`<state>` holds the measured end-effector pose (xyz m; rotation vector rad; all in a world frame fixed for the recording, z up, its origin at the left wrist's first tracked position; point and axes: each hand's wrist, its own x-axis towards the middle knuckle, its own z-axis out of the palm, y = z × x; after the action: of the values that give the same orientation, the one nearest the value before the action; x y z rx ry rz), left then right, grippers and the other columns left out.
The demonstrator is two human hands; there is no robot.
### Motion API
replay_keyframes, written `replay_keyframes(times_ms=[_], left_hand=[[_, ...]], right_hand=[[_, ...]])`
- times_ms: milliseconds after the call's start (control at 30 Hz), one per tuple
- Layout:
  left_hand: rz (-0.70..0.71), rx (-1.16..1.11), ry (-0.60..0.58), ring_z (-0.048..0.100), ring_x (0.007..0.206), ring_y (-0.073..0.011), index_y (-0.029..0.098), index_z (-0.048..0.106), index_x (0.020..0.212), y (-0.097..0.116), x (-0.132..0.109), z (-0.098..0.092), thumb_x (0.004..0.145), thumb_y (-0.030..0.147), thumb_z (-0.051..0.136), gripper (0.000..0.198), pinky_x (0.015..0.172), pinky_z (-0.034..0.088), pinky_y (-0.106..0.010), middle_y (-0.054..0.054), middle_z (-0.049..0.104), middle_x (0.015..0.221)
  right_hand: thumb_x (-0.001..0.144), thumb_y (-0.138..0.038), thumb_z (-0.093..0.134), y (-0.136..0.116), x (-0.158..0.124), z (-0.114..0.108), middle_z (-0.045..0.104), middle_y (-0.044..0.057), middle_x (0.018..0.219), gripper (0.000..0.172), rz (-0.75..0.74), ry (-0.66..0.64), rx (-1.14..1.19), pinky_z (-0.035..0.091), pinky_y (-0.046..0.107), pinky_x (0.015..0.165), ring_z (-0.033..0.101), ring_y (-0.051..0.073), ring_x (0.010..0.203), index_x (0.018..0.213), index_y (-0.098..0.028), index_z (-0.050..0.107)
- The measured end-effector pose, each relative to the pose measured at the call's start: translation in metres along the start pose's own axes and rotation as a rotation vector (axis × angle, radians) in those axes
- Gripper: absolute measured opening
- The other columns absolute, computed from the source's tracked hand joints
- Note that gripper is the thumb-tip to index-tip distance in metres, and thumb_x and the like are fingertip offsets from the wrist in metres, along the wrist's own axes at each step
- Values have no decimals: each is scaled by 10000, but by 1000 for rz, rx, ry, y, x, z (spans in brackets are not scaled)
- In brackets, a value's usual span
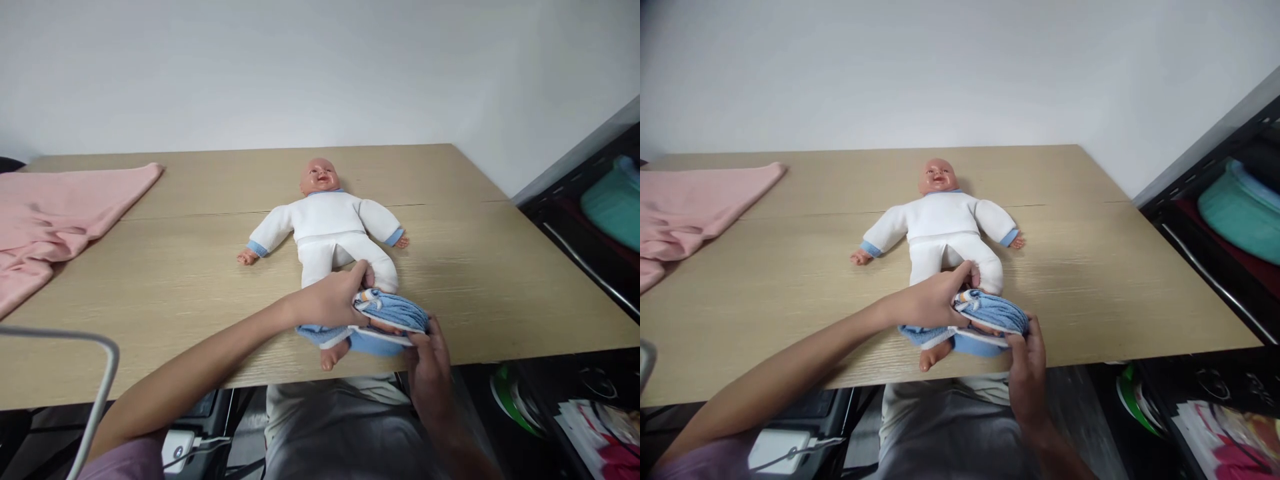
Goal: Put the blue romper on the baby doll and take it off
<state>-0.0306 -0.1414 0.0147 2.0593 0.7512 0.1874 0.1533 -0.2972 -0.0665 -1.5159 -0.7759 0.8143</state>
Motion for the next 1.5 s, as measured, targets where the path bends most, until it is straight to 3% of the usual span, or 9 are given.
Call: replay_keyframes(times_ms=[167, 400, 567, 733, 933, 1100, 1267, 1400, 1500], left_hand=[[69, 57, 9, 654, 906, -245, 243, 496, 1211, -3, 0, -8, 862, 354, 761, 453, 767, 456, -351, -26, 656, 1055], [122, 1, 23, 677, 989, -256, 224, 544, 1269, -5, 1, -13, 842, 268, 754, 478, 866, 496, -378, -49, 690, 1150], [112, -150, 119, 679, 1106, -268, 214, 506, 1341, -4, 1, -9, 778, 243, 802, 637, 883, 537, -371, -93, 679, 1267], [124, -118, 118, 677, 1016, -248, 220, 572, 1278, -6, 1, -15, 768, 259, 825, 571, 859, 515, -356, -45, 711, 1164], [150, -176, 41, 607, 882, -198, 209, 600, 1090, -7, 2, -24, 758, 280, 849, 422, 773, 487, -311, 12, 648, 997], [180, -153, -49, 608, 842, -179, 195, 662, 1062, -10, 1, -31, 845, 234, 789, 255, 760, 464, -290, 24, 651, 916], [251, -151, -111, 627, 874, -179, 182, 689, 1003, -15, 3, -34, 979, 377, 787, 219, 810, 481, -301, 7, 675, 921], [246, -142, -95, 616, 858, -177, 183, 686, 973, -13, 4, -31, 981, 457, 819, 305, 789, 475, -299, 11, 673, 898], [225, -49, -44, 604, 840, -189, 195, 666, 1012, -9, 1, -28, 955, 561, 839, 408, 768, 451, -319, 16, 645, 892]], right_hand=[[886, -425, 724, 1, 15, 4, 808, 50, 1158, 378, 181, -28, 194, 624, 390, 918, 757, 298, 1100, 1221, -251, 714], [924, -425, 705, -2, 25, 12, 828, 77, 1258, 419, 285, -245, 394, 642, 457, 1028, 760, 316, 1247, 1314, -275, 695], [933, -410, 716, -6, 28, 16, 797, 86, 1400, 565, 226, -253, 424, 624, 474, 1099, 765, 305, 1294, 1470, -288, 591], [1027, -465, 697, 2, 28, 13, 764, 84, 1472, 465, 116, -226, 260, 595, 448, 1139, 725, 286, 1363, 1454, -292, 634], [867, -522, 924, 11, 33, 9, 819, 47, 1070, 429, -133, -266, 254, 633, 364, 892, 773, 258, 988, 1146, -271, 717], [884, -403, 926, -1, 49, 4, 788, 30, 1124, 325, -223, -205, 124, 588, 338, 966, 735, 233, 1050, 1135, -276, 763], [907, -480, 895, -13, 75, -4, 804, 26, 1009, 281, -133, -378, 82, 606, 358, 901, 743, 251, 972, 1050, -276, 766], [861, -570, 920, -22, 96, -9, 822, 52, 1050, 389, -29, -594, 34, 606, 406, 934, 752, 297, 1026, 1071, -274, 781], [936, -551, 853, -33, 101, -15, 823, 65, 1149, 349, -7, -709, 5, 594, 446, 976, 753, 326, 1095, 1156, -292, 771]])
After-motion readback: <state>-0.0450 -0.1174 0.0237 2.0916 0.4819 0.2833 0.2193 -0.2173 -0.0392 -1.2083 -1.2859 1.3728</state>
